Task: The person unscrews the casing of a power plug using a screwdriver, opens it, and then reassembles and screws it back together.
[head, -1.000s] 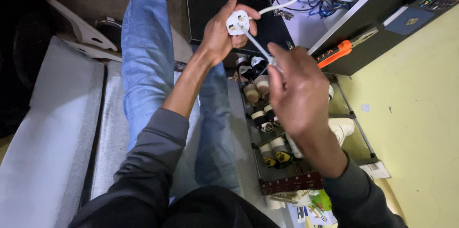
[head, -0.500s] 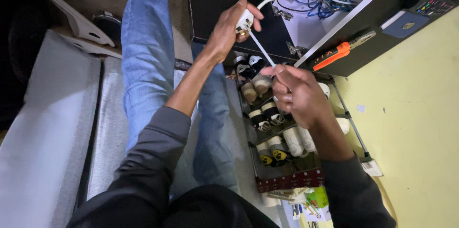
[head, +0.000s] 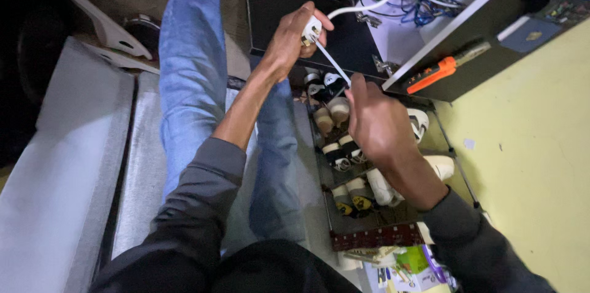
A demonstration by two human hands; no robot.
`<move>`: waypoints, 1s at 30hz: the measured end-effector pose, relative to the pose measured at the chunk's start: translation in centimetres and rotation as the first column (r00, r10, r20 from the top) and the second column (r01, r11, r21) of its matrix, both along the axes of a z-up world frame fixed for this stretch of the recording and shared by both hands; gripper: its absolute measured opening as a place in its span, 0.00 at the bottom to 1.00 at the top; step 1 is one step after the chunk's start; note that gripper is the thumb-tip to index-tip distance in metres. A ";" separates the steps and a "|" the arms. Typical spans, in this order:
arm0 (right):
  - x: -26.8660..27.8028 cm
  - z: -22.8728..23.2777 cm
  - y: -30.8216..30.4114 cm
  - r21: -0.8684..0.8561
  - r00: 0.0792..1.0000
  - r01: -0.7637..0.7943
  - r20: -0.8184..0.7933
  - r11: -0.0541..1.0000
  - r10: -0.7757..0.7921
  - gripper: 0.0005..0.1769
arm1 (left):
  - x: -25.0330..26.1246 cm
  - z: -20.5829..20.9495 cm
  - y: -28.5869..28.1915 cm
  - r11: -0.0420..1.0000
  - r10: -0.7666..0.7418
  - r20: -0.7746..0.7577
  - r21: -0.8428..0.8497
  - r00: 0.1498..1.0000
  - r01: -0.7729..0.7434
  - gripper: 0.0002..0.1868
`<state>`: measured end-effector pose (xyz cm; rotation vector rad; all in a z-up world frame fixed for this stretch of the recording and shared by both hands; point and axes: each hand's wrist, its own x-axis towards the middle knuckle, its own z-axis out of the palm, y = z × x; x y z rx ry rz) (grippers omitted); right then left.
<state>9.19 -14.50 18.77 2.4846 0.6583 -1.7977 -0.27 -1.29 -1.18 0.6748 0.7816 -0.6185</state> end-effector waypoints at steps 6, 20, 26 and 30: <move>1.7 1.7 0.8 0.148 0.897 -0.330 0.357 0.932 0.261 0.27 | 0.1 0.3 -0.6 0.997 0.028 -0.017 -0.076 0.999 -0.029 0.29; 2.0 1.3 2.0 0.357 0.819 0.416 0.254 0.837 -0.515 0.09 | 0.3 0.0 -0.2 0.994 0.107 0.045 0.022 0.993 -0.109 0.30; 1.6 1.2 1.2 0.400 0.858 0.190 0.376 0.896 -0.350 0.04 | 0.1 0.1 -0.2 0.996 0.087 0.043 -0.006 0.995 -0.087 0.30; 0.9 0.6 1.1 0.404 0.862 -0.141 0.499 0.904 -0.089 0.02 | -0.1 0.1 -0.4 0.998 0.064 0.022 0.017 0.998 -0.064 0.30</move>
